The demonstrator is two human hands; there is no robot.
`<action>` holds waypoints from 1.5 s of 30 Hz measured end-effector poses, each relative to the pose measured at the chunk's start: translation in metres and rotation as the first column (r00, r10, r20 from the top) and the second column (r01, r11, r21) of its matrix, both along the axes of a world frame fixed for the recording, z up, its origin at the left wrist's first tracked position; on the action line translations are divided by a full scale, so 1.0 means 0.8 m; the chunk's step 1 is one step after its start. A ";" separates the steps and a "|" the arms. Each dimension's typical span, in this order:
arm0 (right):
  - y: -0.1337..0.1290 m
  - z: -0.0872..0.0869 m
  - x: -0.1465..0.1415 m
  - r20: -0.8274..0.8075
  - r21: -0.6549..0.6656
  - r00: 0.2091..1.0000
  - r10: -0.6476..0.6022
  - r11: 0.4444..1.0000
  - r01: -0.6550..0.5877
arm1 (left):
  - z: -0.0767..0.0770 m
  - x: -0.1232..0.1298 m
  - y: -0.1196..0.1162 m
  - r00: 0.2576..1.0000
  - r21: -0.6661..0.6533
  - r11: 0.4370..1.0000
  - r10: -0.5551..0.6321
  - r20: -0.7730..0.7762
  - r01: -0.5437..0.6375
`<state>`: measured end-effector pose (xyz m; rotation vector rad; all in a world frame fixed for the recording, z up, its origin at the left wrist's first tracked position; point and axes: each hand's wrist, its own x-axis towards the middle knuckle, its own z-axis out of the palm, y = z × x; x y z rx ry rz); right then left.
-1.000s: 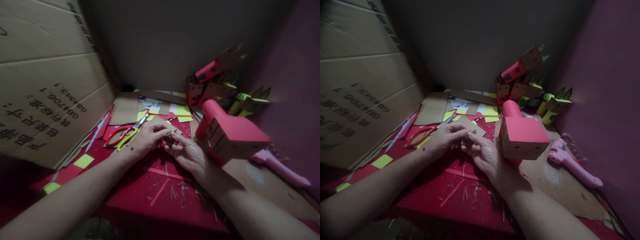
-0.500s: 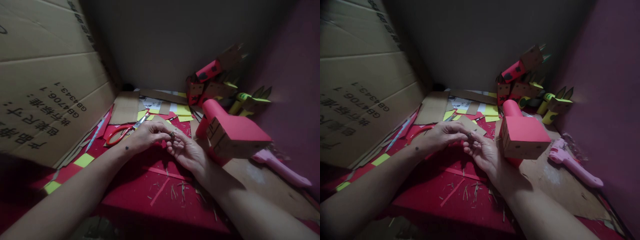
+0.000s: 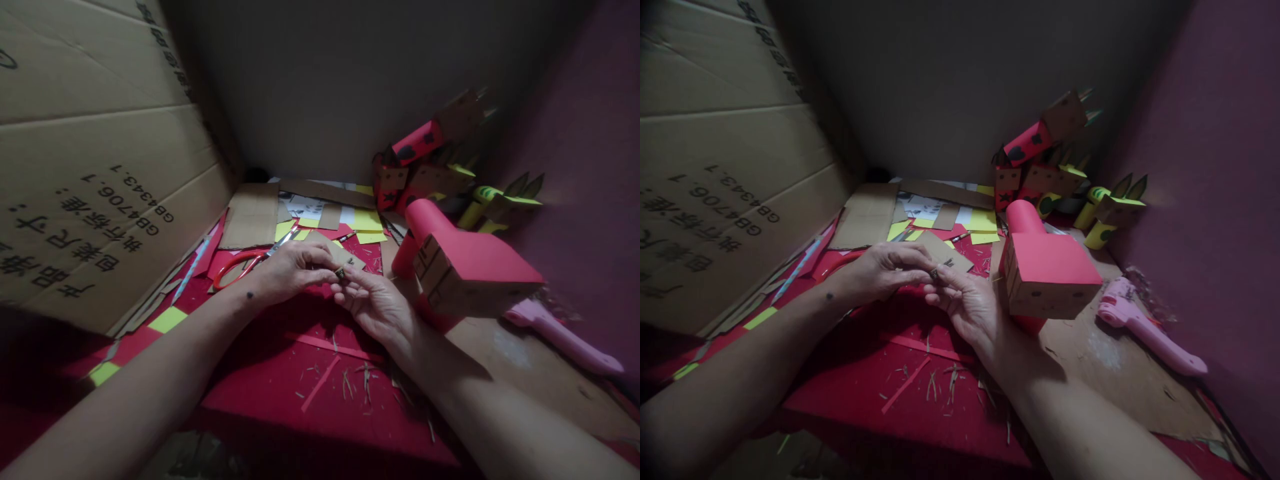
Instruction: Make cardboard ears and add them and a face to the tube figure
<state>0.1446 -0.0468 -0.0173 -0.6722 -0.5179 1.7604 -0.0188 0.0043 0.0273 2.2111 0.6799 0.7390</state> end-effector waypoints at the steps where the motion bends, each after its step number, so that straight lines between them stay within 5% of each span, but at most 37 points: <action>1: 0.000 0.000 0.000 0.003 0.004 1.000 -0.004 1.000 0.004 | 0.001 0.000 -0.001 1.000 0.031 0.999 -0.011 -0.014 0.011; 9: 0.002 0.002 0.003 0.036 -0.012 0.997 -0.062 0.998 0.063 | 0.003 0.001 -0.008 0.998 0.280 0.960 0.023 -0.055 -0.006; 20: 0.001 0.007 0.001 0.153 0.068 0.980 -0.128 0.991 0.119 | 0.000 0.000 -0.007 1.000 0.260 0.966 0.001 0.000 -0.001; 23: 0.002 0.006 0.002 0.201 0.120 0.969 -0.146 0.985 0.123 | 0.000 -0.001 -0.005 1.000 0.141 0.990 -0.029 0.007 0.028; 27: 0.001 0.007 0.003 0.280 0.234 0.940 -0.194 0.964 0.129 | 0.005 -0.005 -0.002 0.999 -0.176 0.984 -0.028 0.042 0.035; 34: -0.019 0.015 -0.005 0.506 0.413 0.810 -0.295 0.908 0.073 | 0.010 -0.008 0.004 0.956 -0.562 0.817 0.254 0.146 -0.131; 41: -0.031 0.018 -0.011 0.631 0.529 0.664 -0.402 0.849 0.011 | -0.003 -0.016 0.011 0.972 -0.697 0.717 0.161 0.173 0.005; 45: -0.031 0.020 -0.009 0.611 0.657 0.589 -0.530 0.754 -0.003 | -0.004 -0.019 0.012 0.984 -0.759 0.643 0.049 0.169 0.099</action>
